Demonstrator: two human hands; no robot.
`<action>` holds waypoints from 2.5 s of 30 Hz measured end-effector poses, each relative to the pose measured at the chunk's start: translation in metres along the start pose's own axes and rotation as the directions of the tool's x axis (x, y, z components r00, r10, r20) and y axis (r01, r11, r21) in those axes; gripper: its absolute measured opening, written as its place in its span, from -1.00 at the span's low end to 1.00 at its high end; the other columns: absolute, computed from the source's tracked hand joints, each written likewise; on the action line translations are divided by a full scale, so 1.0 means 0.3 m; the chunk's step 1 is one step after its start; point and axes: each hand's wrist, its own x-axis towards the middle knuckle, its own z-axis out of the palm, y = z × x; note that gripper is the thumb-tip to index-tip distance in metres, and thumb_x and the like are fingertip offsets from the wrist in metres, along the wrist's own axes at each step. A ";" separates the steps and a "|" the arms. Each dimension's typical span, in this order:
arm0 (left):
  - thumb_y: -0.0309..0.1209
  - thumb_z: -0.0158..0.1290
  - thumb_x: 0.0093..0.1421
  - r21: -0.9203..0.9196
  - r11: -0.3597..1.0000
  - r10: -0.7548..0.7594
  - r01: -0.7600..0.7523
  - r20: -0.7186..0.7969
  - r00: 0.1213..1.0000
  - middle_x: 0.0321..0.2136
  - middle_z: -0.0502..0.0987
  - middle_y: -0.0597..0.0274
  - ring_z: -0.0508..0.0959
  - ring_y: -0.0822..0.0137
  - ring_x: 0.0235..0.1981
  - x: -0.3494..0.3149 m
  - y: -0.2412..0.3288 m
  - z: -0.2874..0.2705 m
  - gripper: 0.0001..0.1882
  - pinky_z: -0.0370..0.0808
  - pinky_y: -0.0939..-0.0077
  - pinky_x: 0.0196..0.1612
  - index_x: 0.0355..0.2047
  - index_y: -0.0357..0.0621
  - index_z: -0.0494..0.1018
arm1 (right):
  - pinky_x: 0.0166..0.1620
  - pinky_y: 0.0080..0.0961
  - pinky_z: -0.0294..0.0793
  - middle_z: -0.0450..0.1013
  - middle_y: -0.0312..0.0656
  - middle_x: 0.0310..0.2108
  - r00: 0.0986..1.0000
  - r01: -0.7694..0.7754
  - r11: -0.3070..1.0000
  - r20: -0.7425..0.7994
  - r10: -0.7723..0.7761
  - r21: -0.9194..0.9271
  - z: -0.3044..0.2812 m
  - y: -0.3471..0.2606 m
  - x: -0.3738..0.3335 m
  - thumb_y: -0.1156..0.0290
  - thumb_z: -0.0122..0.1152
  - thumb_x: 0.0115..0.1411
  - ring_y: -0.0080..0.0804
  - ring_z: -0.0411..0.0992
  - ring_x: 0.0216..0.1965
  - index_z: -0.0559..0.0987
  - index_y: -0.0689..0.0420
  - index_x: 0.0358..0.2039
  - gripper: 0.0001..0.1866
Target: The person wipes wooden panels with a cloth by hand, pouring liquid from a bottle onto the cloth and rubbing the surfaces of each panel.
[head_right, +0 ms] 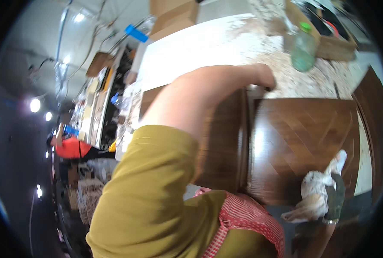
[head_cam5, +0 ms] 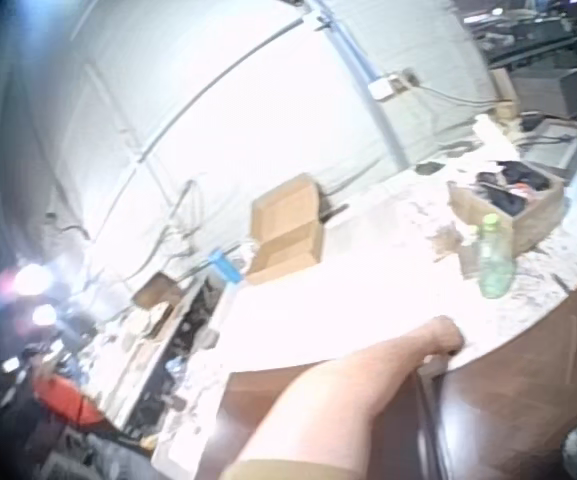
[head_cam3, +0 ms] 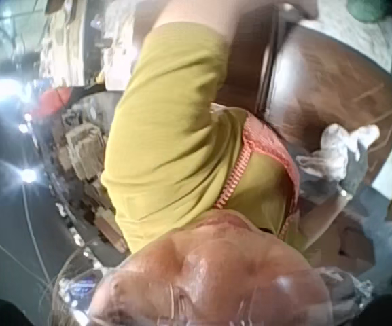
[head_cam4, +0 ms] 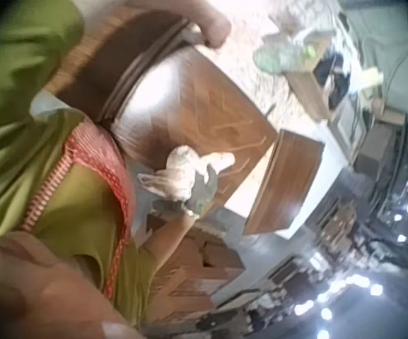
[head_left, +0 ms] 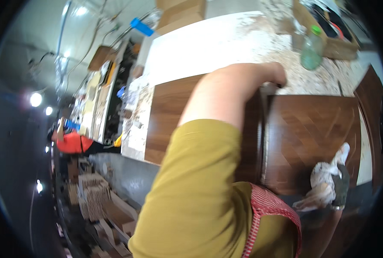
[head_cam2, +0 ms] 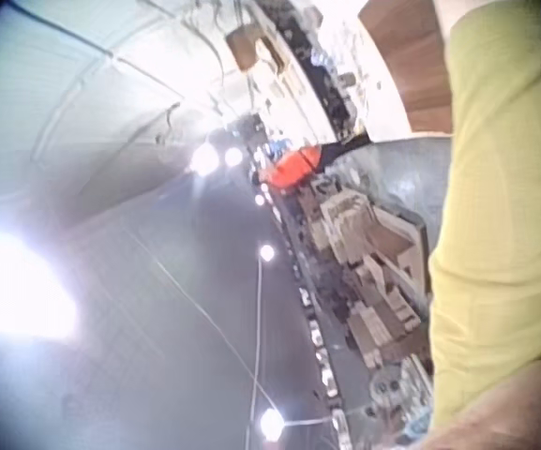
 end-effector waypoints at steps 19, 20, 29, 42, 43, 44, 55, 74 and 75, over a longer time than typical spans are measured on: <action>-0.32 0.07 -0.11 -0.169 0.981 -0.137 0.090 -0.289 0.947 -0.45 0.57 0.02 0.56 0.04 -0.39 -0.043 0.020 0.024 -0.82 0.48 0.19 -0.27 -0.50 -0.07 0.59 | 0.13 -0.34 0.22 0.36 -0.03 -0.01 0.997 -0.061 0.997 0.039 0.063 -0.040 -0.007 -0.032 0.045 0.36 0.12 0.06 -0.21 0.30 0.04 0.37 0.30 0.03 -0.49; -0.28 0.08 -0.10 -0.076 0.997 0.008 -0.030 -0.274 0.962 -0.44 0.57 0.06 0.56 0.05 -0.39 -0.096 0.038 -0.043 -0.81 0.47 0.17 -0.27 -0.48 -0.03 0.59 | 0.13 -0.34 0.22 0.36 -0.03 -0.01 0.994 -0.103 0.993 0.028 0.105 -0.064 -0.008 -0.068 0.023 0.36 0.12 0.06 -0.21 0.30 0.04 0.37 0.30 0.03 -0.49; -0.37 -0.04 0.05 0.067 0.993 -0.081 0.102 -0.263 0.961 -0.49 0.56 0.10 0.59 0.10 -0.43 -0.097 0.000 -0.064 -0.83 0.52 0.24 -0.38 -0.40 -0.04 0.53 | 0.10 -0.36 0.25 0.43 -0.06 -0.08 0.999 0.002 0.998 -0.047 0.001 0.069 0.026 -0.128 0.026 0.41 0.19 -0.02 -0.18 0.35 0.01 0.49 0.24 -0.12 -0.59; -0.42 0.02 0.14 -0.833 0.510 -0.625 -0.216 -0.531 0.572 -0.45 0.55 0.04 0.54 0.08 -0.40 -0.646 0.209 -0.184 -0.77 0.44 0.34 -0.29 -0.19 -0.14 0.50 | -0.31 -0.47 0.44 0.47 -0.15 -0.38 0.975 0.160 0.973 0.131 -0.182 0.166 0.019 -0.134 0.056 0.39 0.03 0.17 -0.35 0.44 -0.36 0.50 0.21 -0.30 -0.82; -0.44 0.02 0.14 -0.814 0.566 -0.617 -0.132 -0.524 0.587 -0.45 0.55 0.02 0.55 0.11 -0.38 -0.717 0.202 -0.133 -0.76 0.43 0.35 -0.30 -0.16 -0.15 0.49 | -0.29 -0.46 0.43 0.47 -0.15 -0.37 0.967 0.188 0.970 0.142 -0.210 0.155 0.028 -0.174 0.067 0.38 0.04 0.16 -0.35 0.44 -0.34 0.50 0.22 -0.28 -0.81; -0.44 0.03 0.14 -0.817 0.573 -0.620 -0.074 -0.490 0.613 -0.44 0.55 0.02 0.55 0.14 -0.37 -0.794 0.196 -0.080 -0.74 0.44 0.35 -0.30 -0.14 -0.13 0.48 | -0.27 -0.46 0.43 0.47 -0.15 -0.35 0.958 0.216 0.965 0.157 -0.239 0.151 0.037 -0.219 0.095 0.37 0.05 0.15 -0.34 0.44 -0.33 0.50 0.23 -0.27 -0.79; -0.10 0.17 0.02 -0.894 0.340 -0.856 0.292 -0.165 0.490 -0.23 0.48 -0.06 0.50 0.06 -0.17 -1.246 0.311 0.199 -0.53 0.45 0.30 -0.15 -0.21 -0.20 0.42 | -0.03 -0.42 0.38 0.45 -0.10 -0.18 0.906 0.316 0.918 0.210 -0.367 0.239 0.253 -0.557 0.290 0.27 0.19 0.05 -0.28 0.42 -0.15 0.45 0.31 -0.10 -0.54; -0.39 -0.01 0.09 -0.686 0.328 -0.944 0.650 -0.217 0.247 -0.38 0.56 0.03 0.55 0.07 -0.33 -1.128 0.266 0.179 -0.86 0.48 0.25 -0.25 -0.40 -0.14 0.52 | -0.13 -0.26 0.43 0.47 -0.01 -0.16 0.594 0.789 0.505 0.228 -0.771 -0.349 0.529 -0.919 0.153 0.25 0.20 0.00 -0.14 0.46 -0.17 0.50 0.11 -0.12 -0.60; -0.40 0.00 0.08 -0.826 0.081 -0.963 0.558 0.080 0.259 -0.39 0.57 0.01 0.56 0.08 -0.31 -1.225 0.234 0.091 -0.85 0.47 0.26 -0.24 -0.42 -0.16 0.53 | -0.15 -0.25 0.43 0.46 0.01 -0.17 0.567 0.810 0.490 0.219 -0.794 -0.323 0.530 -0.913 0.164 0.26 0.21 -0.01 -0.13 0.46 -0.19 0.50 0.11 -0.13 -0.60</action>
